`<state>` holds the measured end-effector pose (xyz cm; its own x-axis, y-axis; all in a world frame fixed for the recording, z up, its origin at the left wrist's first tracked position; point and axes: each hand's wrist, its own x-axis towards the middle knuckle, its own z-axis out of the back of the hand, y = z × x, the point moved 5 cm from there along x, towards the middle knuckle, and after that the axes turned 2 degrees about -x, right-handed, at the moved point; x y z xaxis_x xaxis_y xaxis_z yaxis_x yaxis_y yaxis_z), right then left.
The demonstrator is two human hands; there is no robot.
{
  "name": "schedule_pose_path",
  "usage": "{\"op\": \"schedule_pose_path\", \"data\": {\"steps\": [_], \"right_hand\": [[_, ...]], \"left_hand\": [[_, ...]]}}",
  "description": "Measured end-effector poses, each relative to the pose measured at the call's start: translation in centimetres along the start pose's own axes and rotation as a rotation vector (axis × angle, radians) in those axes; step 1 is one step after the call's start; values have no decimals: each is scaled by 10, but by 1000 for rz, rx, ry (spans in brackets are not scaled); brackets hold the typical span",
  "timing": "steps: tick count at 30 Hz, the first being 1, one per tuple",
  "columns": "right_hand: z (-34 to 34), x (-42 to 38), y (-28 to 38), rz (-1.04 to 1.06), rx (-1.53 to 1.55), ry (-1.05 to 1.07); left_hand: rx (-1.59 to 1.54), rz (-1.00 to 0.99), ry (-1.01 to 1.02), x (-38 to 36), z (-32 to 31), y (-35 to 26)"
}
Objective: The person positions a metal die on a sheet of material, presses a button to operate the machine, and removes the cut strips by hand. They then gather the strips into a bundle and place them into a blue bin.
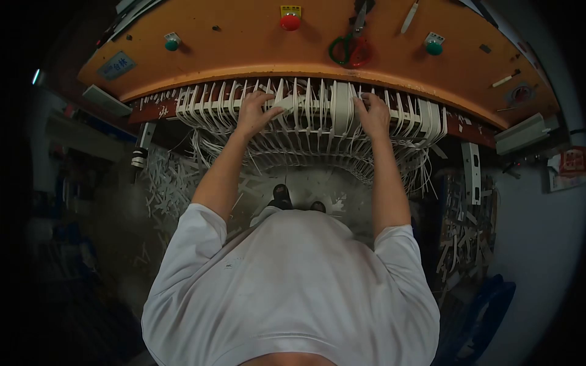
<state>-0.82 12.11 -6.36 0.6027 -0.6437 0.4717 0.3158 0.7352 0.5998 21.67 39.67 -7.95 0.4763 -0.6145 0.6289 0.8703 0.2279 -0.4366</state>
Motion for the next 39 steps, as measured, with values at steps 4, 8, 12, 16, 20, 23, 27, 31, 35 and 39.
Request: {"op": "schedule_pose_path", "data": {"steps": [4,8,12,16,20,23,27,31,35,39], "right_hand": [[-1,2,2,-18,-10,32],[4,-2,2,-22,36,37],[1,-5,-1,-23,18,9],[-5,2,0,34,-41,-35],[-5,0,10,-29,-70,-67],[-10,-1,9,-43,-117,-123],[-15,0,6,-73,-124,-177],[-19,1,4,-135,-174,-194],[-14,0,12,-143,-167,-214],[-14,4,9,-154,-150,-171]], "left_hand": [[66,148,133,7,2,-2],[42,143,184,8,2,-1],[32,56,142,4,7,-6],[-11,24,168,6,18,-11],[-57,12,216,5,24,-8],[-136,-2,284,8,34,-8],[-220,-56,410,22,47,2],[-222,-118,504,61,58,4],[-308,-207,374,113,53,20],[-326,-109,302,165,27,64]]}}
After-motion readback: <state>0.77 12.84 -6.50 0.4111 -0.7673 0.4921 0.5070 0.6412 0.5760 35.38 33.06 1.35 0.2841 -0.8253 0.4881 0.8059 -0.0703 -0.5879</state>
